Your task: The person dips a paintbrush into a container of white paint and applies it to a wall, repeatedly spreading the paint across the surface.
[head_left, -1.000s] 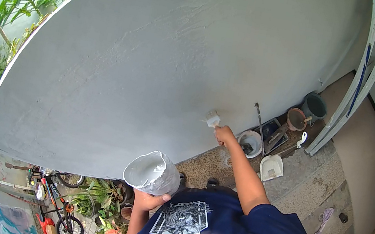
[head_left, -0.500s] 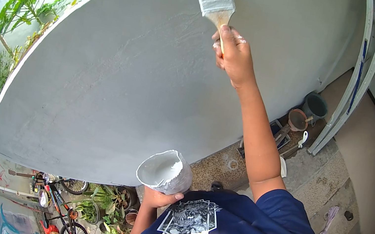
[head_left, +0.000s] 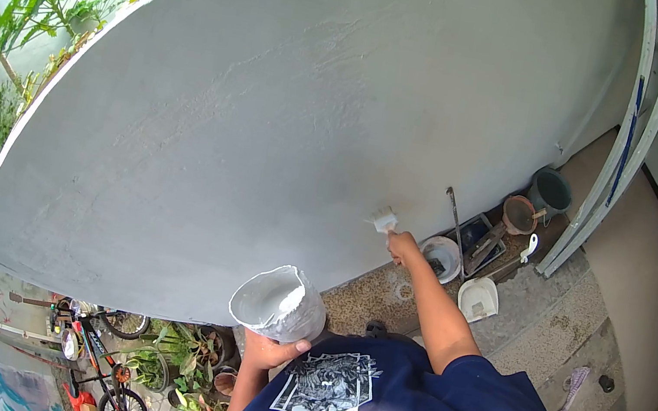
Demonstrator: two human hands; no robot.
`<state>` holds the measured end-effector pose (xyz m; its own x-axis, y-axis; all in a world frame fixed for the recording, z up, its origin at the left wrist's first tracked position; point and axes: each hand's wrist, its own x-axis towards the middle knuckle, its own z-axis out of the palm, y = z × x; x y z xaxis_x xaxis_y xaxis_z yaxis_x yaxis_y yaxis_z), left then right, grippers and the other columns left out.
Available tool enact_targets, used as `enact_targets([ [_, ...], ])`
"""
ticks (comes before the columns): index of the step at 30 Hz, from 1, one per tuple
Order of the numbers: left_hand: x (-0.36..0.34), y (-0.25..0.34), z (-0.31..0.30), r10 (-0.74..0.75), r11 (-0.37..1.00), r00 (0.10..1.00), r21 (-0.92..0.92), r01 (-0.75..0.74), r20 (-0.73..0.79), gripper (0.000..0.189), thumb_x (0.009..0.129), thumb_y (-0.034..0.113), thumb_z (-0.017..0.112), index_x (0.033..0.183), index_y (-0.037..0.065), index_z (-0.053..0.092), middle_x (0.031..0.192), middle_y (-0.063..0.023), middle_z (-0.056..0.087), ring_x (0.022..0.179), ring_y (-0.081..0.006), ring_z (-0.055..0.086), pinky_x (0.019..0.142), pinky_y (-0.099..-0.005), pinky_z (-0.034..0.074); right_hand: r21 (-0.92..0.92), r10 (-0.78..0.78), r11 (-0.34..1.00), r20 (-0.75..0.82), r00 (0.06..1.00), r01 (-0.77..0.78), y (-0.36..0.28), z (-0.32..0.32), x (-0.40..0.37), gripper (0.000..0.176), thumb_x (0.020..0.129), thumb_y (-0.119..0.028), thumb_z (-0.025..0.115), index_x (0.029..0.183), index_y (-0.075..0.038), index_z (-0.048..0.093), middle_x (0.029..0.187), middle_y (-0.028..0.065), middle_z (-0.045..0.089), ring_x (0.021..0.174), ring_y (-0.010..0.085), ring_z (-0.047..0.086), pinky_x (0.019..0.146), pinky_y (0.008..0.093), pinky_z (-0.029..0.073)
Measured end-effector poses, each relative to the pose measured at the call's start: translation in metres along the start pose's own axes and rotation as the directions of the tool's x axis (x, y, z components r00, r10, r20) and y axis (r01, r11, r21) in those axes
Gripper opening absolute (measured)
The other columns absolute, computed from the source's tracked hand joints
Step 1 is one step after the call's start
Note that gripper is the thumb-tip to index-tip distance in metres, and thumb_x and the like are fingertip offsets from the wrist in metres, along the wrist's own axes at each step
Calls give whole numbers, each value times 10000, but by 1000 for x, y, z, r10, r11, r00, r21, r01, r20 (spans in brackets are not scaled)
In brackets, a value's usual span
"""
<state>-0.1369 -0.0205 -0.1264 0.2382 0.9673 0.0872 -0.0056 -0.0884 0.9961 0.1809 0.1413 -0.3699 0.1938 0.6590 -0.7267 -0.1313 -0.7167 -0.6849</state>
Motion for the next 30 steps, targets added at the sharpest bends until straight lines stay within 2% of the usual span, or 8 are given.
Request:
enact_targets([
  [5,-3,-4,-11,-54,997,997,50,51,59,900,633,295,939,1350,-54,522,1288,-160,616,1171,-273,608,1027,-417,465,70,-504,862,14,863,502,-149,0,-132,345,1042,-334,546,856,-46,575,595,-34,456,428,63,342,382,266,250],
  [8,3,4,-1,-35,998,999,-57,37,37,875,621,301,950,1318,-51,554,1257,-153,633,1147,-263,617,1016,-411,472,252,-763,623,-12,646,741,-219,-14,-209,361,1057,-366,531,857,-69,571,590,-48,425,441,35,313,401,235,227],
  [14,5,3,-7,-20,999,995,35,17,96,882,607,301,954,1314,-46,557,1277,-163,626,1168,-268,611,1024,-419,472,395,-891,420,9,453,817,-298,-9,-256,435,1058,-466,501,830,-97,535,589,-41,413,447,35,311,413,233,247],
  [19,6,1,1,-4,999,998,42,1,64,885,599,314,955,1316,-34,569,1273,-157,633,1174,-267,611,1027,-420,469,385,-658,727,153,737,569,-154,39,-86,535,1035,-583,463,740,-138,486,553,-37,435,419,72,380,393,269,319],
  [21,4,8,2,-32,999,998,39,30,54,884,604,308,954,1321,-36,567,1280,-157,632,1172,-267,614,1028,-420,468,231,-600,779,6,800,582,-52,62,-28,577,1017,-639,440,744,-132,464,562,-13,422,388,93,343,367,275,280],
  [22,3,13,0,-31,999,998,38,29,49,881,606,307,954,1320,-37,567,1278,-156,633,1167,-268,617,1027,-420,469,195,-272,950,138,952,243,-21,56,-22,586,1003,-639,473,755,-109,473,567,-4,429,383,106,347,361,289,275],
  [24,0,13,2,-37,999,999,41,35,39,879,608,306,954,1318,-39,568,1275,-156,634,1163,-269,619,1026,-420,469,-13,164,986,122,979,-164,22,48,-6,577,994,-620,515,778,-86,490,578,3,442,383,114,334,363,295,264],
  [30,-7,2,-5,-71,997,997,6,72,-40,901,634,330,948,1333,-64,538,1280,-167,621,1160,-268,618,1019,-421,477,109,-319,943,31,947,314,-48,42,-53,519,1037,-488,515,774,-43,566,570,1,483,402,129,391,386,337,311],
])
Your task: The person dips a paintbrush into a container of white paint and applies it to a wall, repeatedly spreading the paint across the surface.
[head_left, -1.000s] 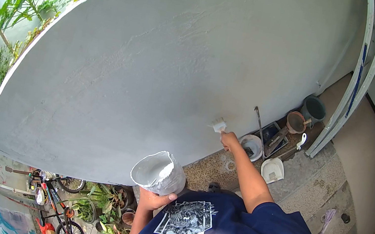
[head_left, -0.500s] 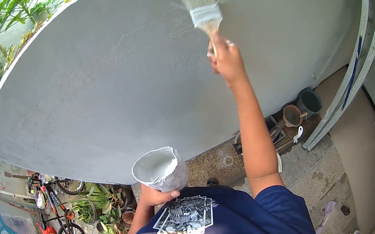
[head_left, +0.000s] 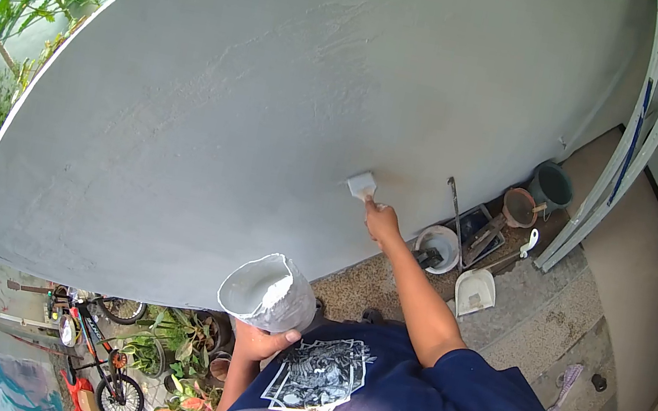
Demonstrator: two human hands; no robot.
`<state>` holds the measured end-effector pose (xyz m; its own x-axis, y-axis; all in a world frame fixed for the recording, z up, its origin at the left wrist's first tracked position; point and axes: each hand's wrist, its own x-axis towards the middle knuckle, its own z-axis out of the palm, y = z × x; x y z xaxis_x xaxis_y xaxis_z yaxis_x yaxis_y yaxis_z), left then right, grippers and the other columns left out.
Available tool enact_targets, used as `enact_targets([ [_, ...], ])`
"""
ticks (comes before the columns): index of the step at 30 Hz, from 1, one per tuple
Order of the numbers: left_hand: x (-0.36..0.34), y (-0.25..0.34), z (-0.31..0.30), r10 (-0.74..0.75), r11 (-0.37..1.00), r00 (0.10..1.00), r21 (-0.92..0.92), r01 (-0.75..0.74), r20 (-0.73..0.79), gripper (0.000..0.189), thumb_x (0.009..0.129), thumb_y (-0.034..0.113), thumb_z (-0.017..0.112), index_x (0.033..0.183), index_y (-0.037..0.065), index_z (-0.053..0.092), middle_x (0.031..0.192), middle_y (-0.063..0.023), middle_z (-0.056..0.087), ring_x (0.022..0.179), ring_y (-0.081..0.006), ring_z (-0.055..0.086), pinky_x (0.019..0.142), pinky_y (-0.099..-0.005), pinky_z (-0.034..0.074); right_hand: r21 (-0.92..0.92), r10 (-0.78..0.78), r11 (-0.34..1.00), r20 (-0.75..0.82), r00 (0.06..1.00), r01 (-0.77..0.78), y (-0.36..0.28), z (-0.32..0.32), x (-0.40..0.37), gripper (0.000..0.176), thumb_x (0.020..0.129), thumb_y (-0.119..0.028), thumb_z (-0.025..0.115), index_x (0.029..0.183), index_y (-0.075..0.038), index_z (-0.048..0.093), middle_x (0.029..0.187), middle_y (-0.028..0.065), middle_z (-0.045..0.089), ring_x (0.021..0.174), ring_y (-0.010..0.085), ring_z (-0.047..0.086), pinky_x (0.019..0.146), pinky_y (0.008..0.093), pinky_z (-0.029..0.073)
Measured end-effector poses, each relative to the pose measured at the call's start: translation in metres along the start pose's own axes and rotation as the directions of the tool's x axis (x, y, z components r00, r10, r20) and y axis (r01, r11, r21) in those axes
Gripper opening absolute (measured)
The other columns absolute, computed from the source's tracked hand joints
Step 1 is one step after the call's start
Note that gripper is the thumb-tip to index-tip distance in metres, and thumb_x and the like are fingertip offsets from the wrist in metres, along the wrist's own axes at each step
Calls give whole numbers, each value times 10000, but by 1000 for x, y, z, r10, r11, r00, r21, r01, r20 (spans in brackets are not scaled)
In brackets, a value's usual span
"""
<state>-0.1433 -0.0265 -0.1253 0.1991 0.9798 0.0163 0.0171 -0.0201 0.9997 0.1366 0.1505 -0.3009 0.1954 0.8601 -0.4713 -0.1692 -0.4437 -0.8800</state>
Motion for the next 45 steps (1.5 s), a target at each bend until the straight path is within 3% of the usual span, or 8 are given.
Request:
enact_targets([
  [8,19,13,-1,1,999,993,50,-7,115,883,642,319,933,1336,-57,538,1283,-171,619,1180,-275,605,1024,-422,469,366,-679,697,61,732,616,-249,4,-97,465,1059,-467,505,755,-115,499,593,-55,406,454,27,307,420,227,244],
  [15,22,25,3,32,995,988,84,-45,150,910,620,327,939,1345,-43,533,1285,-170,626,1182,-282,609,1036,-421,460,14,-660,751,-5,751,660,-120,37,-9,435,1061,-443,510,826,-78,538,607,-39,420,555,62,413,524,262,399],
  [19,22,31,4,1,998,993,63,-8,116,898,613,336,953,1321,-48,555,1258,-165,643,1148,-270,626,1015,-412,475,-144,-103,984,43,994,108,11,17,1,519,1022,-535,524,926,-28,584,651,15,500,479,110,417,445,316,373],
  [22,20,32,4,-33,997,993,71,25,115,888,610,344,959,1304,-50,570,1244,-164,651,1127,-262,634,999,-407,485,-98,392,916,15,920,-388,63,-10,22,555,999,-576,541,945,-25,573,646,29,507,434,116,374,401,308,288],
  [26,22,34,5,48,994,994,89,-57,98,881,611,348,952,1301,-50,574,1256,-168,643,1140,-268,628,1003,-415,481,-70,436,896,-41,899,-438,62,-16,29,546,1000,-555,555,943,-12,555,631,27,499,426,119,350,397,305,257],
  [32,22,29,5,81,992,991,84,-91,111,887,618,326,939,1323,-49,553,1267,-168,632,1161,-274,618,1016,-416,472,-30,-140,990,35,990,141,-90,8,-66,452,1023,-469,573,782,-91,525,598,-31,456,410,51,304,376,256,222],
  [36,27,30,5,72,997,990,21,-75,118,902,622,307,937,1344,-50,531,1264,-165,632,1155,-269,621,1017,-416,474,182,-584,805,72,809,565,-194,6,-115,496,1025,-480,559,753,-65,556,610,-40,480,473,54,368,445,258,310],
  [45,32,52,14,99,993,980,49,-109,175,899,606,299,946,1329,-53,544,1250,-170,647,1152,-263,629,1012,-402,477,19,-596,802,88,798,597,-114,45,-23,533,1034,-512,519,848,-18,596,634,34,537,594,142,523,597,324,450],
])
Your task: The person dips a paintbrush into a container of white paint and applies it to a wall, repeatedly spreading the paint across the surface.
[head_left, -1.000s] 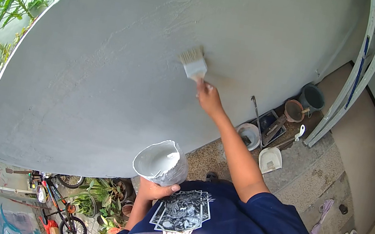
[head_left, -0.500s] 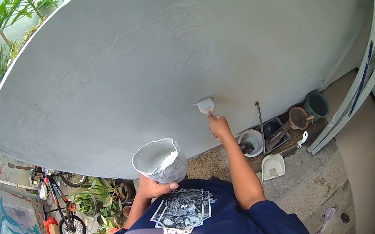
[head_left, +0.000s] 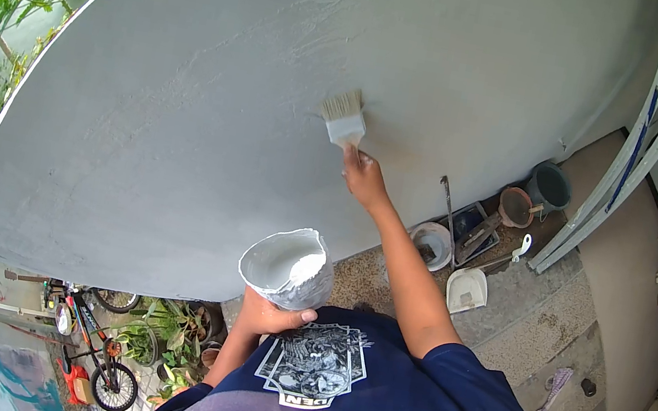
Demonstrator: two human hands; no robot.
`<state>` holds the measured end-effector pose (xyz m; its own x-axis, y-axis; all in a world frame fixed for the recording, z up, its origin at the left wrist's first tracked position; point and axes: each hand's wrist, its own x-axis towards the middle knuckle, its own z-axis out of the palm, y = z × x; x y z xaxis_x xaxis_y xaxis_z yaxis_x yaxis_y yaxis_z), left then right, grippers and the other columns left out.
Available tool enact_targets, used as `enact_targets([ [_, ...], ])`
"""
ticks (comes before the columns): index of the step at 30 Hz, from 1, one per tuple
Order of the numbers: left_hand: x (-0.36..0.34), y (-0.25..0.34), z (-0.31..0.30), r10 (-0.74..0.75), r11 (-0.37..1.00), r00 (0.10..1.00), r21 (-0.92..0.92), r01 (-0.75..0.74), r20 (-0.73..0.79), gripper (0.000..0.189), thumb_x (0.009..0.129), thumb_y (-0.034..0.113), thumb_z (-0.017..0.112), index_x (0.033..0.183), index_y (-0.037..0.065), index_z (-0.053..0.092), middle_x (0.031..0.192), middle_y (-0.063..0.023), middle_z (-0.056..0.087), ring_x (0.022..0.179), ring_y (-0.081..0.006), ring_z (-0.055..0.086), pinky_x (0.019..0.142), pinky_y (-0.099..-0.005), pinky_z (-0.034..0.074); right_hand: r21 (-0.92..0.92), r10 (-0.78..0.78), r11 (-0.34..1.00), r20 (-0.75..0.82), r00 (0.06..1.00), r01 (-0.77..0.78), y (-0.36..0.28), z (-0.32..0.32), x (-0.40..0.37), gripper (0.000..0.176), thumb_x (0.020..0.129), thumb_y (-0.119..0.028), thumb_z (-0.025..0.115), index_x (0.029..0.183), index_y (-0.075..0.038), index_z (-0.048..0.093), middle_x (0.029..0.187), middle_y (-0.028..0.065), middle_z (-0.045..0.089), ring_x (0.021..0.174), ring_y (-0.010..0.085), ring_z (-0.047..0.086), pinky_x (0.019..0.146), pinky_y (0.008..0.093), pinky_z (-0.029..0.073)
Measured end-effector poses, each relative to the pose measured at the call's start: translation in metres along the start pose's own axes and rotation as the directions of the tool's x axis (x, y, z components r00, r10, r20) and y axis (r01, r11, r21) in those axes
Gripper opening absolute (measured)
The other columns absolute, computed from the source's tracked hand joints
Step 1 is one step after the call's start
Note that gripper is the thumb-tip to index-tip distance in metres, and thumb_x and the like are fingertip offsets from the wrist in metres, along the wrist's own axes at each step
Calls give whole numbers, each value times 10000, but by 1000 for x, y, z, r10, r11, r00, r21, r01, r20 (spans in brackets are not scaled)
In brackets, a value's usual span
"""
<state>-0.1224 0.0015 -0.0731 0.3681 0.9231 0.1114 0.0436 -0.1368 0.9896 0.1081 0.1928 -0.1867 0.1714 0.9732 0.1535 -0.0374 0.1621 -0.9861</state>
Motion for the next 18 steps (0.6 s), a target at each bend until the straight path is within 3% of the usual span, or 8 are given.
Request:
enact_targets([
  [3,-3,6,2,-7,1000,999,11,7,-37,869,614,313,944,1310,-49,569,1241,-166,657,1141,-257,636,1004,-397,484,13,233,972,-97,968,-233,117,3,-59,534,1020,-525,536,890,-15,623,643,57,563,561,168,533,575,359,467],
  [5,-6,4,1,-18,1000,998,-1,18,-58,862,617,308,942,1309,-49,570,1238,-165,659,1138,-256,637,1001,-396,486,14,795,606,35,606,-796,145,-22,-94,518,1010,-515,558,904,-12,620,617,50,527,465,172,471,456,377,405],
  [7,-7,6,2,3,1000,998,-4,-3,-70,839,626,290,937,1303,-49,575,1232,-162,662,1133,-253,638,999,-394,487,-389,851,420,-145,505,-820,199,-36,-118,500,1002,-503,576,894,-15,588,570,18,450,400,142,379,369,352,287],
  [8,-9,4,0,-2,1000,997,-6,2,-77,839,626,290,937,1303,-49,575,1232,-162,662,1133,-253,638,999,-394,487,-395,853,416,-142,502,-819,193,-36,-120,500,1002,-503,576,894,-15,588,570,18,450,400,142,379,369,352,287],
  [10,-11,0,-3,-48,999,997,-5,48,-63,860,625,284,938,1320,-51,559,1245,-165,655,1138,-253,635,1001,-396,488,-26,845,535,3,535,-844,155,-38,-115,476,1012,-459,576,829,-20,560,562,8,442,409,113,356,370,319,255],
  [12,-6,0,-2,-41,998,996,-46,37,-75,878,621,284,940,1330,-53,547,1250,-166,650,1141,-253,634,1002,-399,488,132,721,683,35,692,-719,74,-23,-81,423,1021,-422,579,763,-91,528,561,-24,423,386,80,290,366,272,209],
  [14,-9,0,-2,-51,996,995,-80,44,-82,897,617,284,942,1340,-56,535,1256,-167,646,1144,-253,632,1003,-401,489,16,618,786,0,786,-618,-5,-22,-65,404,1034,-401,569,767,-100,532,562,-37,425,389,63,288,364,273,212],
  [18,0,2,1,-18,993,997,-118,10,-71,895,616,278,936,1339,-58,528,1261,-164,640,1158,-253,624,1020,-399,476,205,240,952,-36,970,-228,-133,-37,-58,428,1053,-425,539,765,-109,519,590,-49,439,423,26,325,390,216,229],
])
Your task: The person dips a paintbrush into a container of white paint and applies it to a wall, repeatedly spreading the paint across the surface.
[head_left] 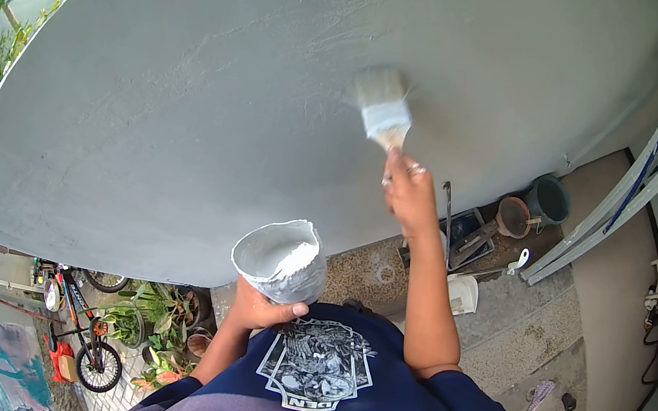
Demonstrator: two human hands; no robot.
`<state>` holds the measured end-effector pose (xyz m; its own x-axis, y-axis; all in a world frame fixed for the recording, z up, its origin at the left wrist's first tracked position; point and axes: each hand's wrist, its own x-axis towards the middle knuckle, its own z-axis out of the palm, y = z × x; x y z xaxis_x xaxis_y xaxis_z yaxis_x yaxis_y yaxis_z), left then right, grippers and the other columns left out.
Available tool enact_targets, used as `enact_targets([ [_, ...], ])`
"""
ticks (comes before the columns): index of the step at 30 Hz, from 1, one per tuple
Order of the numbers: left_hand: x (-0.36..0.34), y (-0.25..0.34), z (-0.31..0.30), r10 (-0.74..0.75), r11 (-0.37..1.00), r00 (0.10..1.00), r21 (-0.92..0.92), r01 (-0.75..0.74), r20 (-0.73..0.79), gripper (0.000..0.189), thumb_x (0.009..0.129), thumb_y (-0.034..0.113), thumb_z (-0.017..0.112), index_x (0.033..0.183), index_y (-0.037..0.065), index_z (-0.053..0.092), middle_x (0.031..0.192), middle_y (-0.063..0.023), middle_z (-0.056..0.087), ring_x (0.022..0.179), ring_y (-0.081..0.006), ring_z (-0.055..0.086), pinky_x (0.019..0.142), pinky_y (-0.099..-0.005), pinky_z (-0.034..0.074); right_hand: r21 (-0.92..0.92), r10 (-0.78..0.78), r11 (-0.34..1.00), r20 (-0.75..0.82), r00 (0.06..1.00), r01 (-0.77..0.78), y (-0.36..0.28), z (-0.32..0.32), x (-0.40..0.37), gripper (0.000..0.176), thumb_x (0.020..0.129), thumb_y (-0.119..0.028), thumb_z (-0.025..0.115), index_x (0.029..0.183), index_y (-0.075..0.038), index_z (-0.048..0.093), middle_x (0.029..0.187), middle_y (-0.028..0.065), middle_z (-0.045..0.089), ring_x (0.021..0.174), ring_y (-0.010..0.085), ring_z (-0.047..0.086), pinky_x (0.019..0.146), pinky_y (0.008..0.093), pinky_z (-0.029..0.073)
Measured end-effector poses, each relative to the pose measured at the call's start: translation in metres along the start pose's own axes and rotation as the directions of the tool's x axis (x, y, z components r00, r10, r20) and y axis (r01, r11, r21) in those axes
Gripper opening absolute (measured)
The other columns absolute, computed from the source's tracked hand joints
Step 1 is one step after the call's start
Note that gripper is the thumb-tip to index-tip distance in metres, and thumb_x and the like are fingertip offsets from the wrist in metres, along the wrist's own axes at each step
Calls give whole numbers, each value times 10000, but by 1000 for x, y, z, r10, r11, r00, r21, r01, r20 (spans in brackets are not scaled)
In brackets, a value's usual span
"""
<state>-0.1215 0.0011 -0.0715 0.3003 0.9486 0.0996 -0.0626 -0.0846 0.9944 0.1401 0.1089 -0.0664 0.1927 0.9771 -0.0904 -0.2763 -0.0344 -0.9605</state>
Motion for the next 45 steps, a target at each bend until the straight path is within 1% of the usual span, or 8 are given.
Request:
enact_targets([
  [6,11,7,0,53,998,996,19,-54,73,900,620,276,934,1347,-54,519,1275,-165,629,1177,-260,610,1033,-402,459,112,-283,955,67,957,274,-98,19,20,471,1062,-450,501,766,-85,537,603,-43,466,501,34,383,458,228,321],
  [12,8,11,0,58,998,997,33,-60,43,902,619,266,937,1349,-55,516,1291,-168,621,1190,-257,605,1041,-402,455,-155,-161,975,-18,987,157,113,-3,55,506,1063,-463,478,886,-5,597,653,4,537,635,90,504,576,297,454],
  [16,-2,7,-8,-1,994,999,106,-4,50,919,614,261,940,1357,-57,504,1299,-176,615,1196,-259,603,1045,-406,454,-228,715,653,-126,687,-722,297,-111,22,565,989,-587,543,910,-30,586,580,27,492,416,147,421,381,345,332],
  [21,5,2,-5,143,982,990,121,-142,1,917,608,275,943,1351,-50,514,1297,-178,617,1191,-264,607,1027,-412,468,-186,786,588,-99,610,-787,302,-106,-24,438,1023,-458,555,818,-72,534,571,-5,432,413,110,321,377,302,210],
  [34,1,-7,-7,27,997,997,77,-33,78,892,627,282,931,1346,-52,522,1264,-166,636,1146,-263,629,1001,-413,484,244,-272,940,109,956,240,-114,11,-20,353,1086,-366,482,862,-98,527,642,-60,417,469,16,307,412,209,242],
  [40,-1,-22,-17,89,988,990,114,-101,111,977,641,277,930,1412,-53,429,1324,-170,567,1207,-280,587,1040,-439,469,-224,-161,964,-64,985,143,48,1,44,420,1067,-456,483,894,-91,599,677,-13,521,486,60,450,459,236,370],
  [42,-4,-19,-13,59,991,993,115,-71,104,974,642,284,930,1408,-54,431,1321,-171,568,1206,-278,586,1041,-435,466,-470,-347,855,-202,916,220,156,-19,36,463,1056,-412,477,1190,-17,677,1062,261,700,1018,436,660,890,421,513],
  [45,-6,-18,-12,1,997,998,82,-7,69,942,639,274,933,1384,-58,462,1298,-172,597,1185,-266,602,1030,-417,469,-370,611,633,-301,732,-680,254,-67,-11,653,979,-536,554,1135,86,675,1007,296,711,860,394,726,737,443,556],
])
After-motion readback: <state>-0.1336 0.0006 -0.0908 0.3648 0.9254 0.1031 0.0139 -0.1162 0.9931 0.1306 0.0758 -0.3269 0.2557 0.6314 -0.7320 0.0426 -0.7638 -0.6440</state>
